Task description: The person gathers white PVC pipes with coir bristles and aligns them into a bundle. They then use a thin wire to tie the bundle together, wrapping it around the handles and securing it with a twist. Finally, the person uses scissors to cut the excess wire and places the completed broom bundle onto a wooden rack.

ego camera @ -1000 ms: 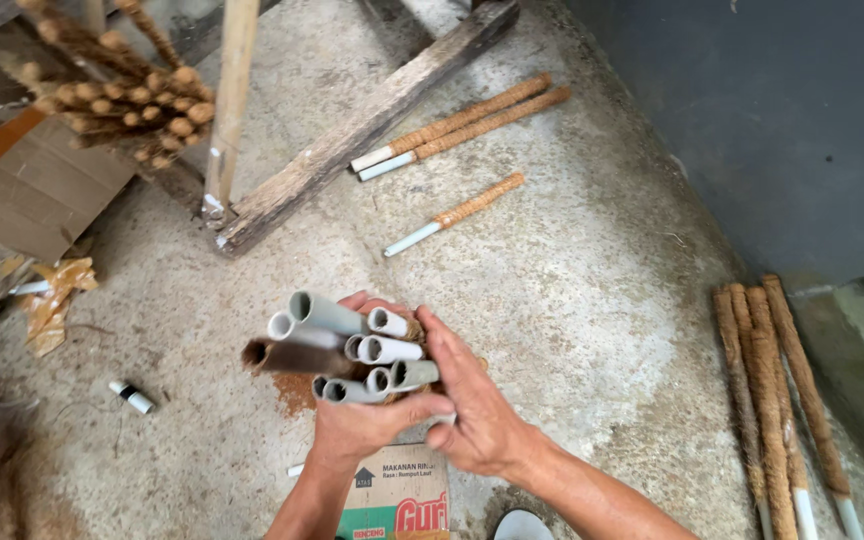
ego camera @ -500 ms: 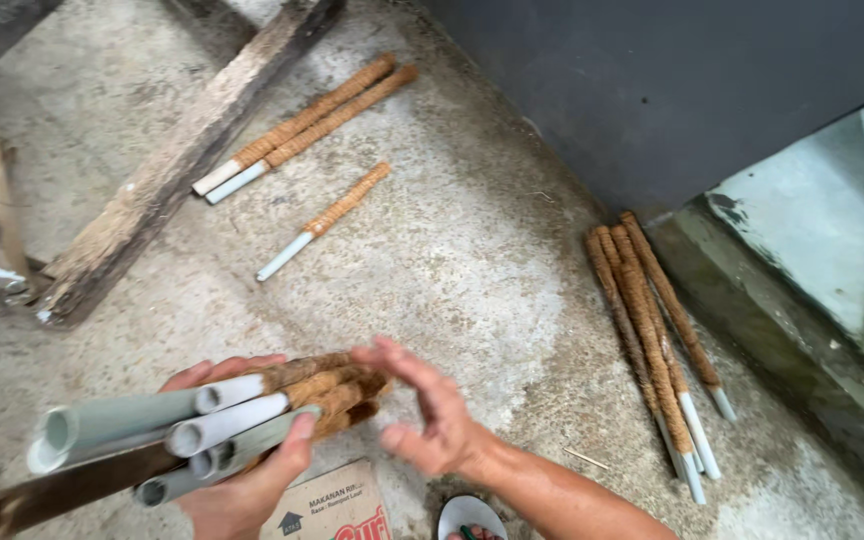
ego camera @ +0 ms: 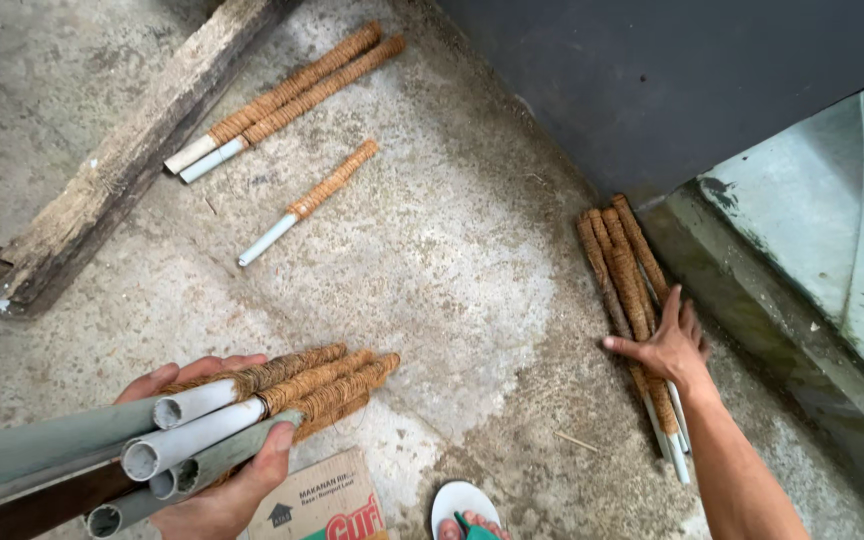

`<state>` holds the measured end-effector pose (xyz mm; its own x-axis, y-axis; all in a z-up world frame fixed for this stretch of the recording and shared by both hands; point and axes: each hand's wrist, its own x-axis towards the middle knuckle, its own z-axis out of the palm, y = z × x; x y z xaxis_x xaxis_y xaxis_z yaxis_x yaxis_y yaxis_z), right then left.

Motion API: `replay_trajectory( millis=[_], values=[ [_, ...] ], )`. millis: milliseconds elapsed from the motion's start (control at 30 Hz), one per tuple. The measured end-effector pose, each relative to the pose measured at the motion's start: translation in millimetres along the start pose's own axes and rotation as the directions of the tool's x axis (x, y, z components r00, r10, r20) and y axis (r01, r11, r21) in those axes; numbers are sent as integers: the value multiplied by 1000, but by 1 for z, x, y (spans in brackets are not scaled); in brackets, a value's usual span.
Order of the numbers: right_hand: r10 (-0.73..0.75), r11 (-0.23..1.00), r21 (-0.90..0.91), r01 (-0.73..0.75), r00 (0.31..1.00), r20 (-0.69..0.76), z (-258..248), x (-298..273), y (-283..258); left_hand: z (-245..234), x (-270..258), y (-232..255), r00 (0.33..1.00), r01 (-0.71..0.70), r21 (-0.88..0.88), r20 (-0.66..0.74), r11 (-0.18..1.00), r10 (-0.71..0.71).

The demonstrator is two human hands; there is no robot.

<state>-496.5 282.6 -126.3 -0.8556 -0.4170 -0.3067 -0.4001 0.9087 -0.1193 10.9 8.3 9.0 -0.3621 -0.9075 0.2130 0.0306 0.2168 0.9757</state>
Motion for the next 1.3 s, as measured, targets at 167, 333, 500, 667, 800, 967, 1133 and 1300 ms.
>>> replay_trajectory(
  millis=[167,333,500,667,800,967,1133,1300],
  values=[
    [-7,990,142,13,999,-47,17,6,11,0,-3,2,998,65,112,-3,992,-65],
    [-17,957,288,27,999,-34,20,-11,-12,9,-6,-9,993,-80,-134,-94,988,68],
    [20,995,100,-19,1000,-10,1,-33,-45,9,-5,-10,994,-79,-94,-88,992,71],
    [25,994,102,-26,1000,17,5,-37,-56,14,-3,-8,996,-58,-102,-75,993,50],
    [64,998,12,-64,998,-12,11,-35,-61,11,-6,-4,998,-45,-85,-54,995,40],
    [72,966,242,-89,994,82,-1,-43,-84,14,-4,-7,995,-81,-95,-71,992,74],
    [-3,451,856,-252,959,284,2,-68,-134,15,-4,-9,995,-76,-92,-66,993,70],
    [62,-197,894,-403,905,421,18,-106,-174,13,-3,-10,995,-70,-91,-75,993,63]
  ],
)
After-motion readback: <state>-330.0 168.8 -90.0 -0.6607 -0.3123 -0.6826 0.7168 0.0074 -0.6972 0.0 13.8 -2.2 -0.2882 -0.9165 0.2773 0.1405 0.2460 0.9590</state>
